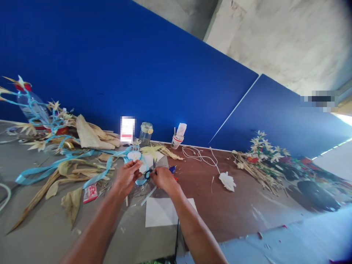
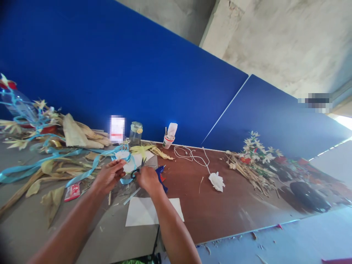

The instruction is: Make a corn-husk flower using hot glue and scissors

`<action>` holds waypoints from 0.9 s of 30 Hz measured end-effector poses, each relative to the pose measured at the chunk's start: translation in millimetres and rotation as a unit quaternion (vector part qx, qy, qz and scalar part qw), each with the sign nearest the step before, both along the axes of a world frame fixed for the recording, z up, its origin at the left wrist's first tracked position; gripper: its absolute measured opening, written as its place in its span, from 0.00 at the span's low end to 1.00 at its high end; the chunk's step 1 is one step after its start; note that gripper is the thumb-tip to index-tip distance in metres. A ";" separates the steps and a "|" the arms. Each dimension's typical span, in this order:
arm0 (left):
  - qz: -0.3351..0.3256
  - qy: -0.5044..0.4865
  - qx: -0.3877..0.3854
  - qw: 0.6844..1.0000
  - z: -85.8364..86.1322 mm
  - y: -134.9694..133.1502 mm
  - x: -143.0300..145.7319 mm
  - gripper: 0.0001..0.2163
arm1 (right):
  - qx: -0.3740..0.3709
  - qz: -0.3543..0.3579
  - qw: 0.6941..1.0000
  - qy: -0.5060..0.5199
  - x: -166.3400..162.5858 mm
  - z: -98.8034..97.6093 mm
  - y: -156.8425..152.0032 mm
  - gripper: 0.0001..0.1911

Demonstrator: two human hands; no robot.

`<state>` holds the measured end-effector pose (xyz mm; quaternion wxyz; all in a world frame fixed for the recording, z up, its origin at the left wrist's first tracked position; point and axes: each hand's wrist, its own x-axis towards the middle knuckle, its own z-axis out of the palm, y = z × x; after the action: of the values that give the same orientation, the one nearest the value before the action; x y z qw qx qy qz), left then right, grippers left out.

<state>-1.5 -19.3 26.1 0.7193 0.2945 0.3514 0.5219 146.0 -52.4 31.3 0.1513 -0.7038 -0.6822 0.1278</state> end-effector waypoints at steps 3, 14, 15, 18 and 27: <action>0.003 0.002 -0.003 1.000 3.9 -2.3 0.3 0.16 | -0.017 -0.001 0.997 -0.077 -5.1 1.6 -0.5 0.12; 0.000 0.023 -0.001 1.000 3.1 -4.0 2.0 0.16 | -0.038 0.063 0.986 -0.148 -11.2 10.3 -7.4 0.12; 0.000 0.024 0.004 1.000 3.4 -4.3 2.2 0.16 | -0.034 0.067 0.986 -0.150 -10.5 8.8 -8.4 0.12; 0.002 0.028 0.022 0.999 3.4 -4.9 2.9 0.16 | 0.004 0.063 0.988 -0.141 -7.1 3.5 -10.9 0.11; 0.009 0.031 0.070 0.997 6.6 -8.7 9.2 0.16 | 0.155 -0.009 0.935 0.319 -5.6 0.1 -5.8 0.14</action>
<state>7.7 -28.0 32.6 0.6812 0.3572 0.3383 0.5421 140.4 -58.2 31.4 0.4694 -0.5999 -0.6031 0.2367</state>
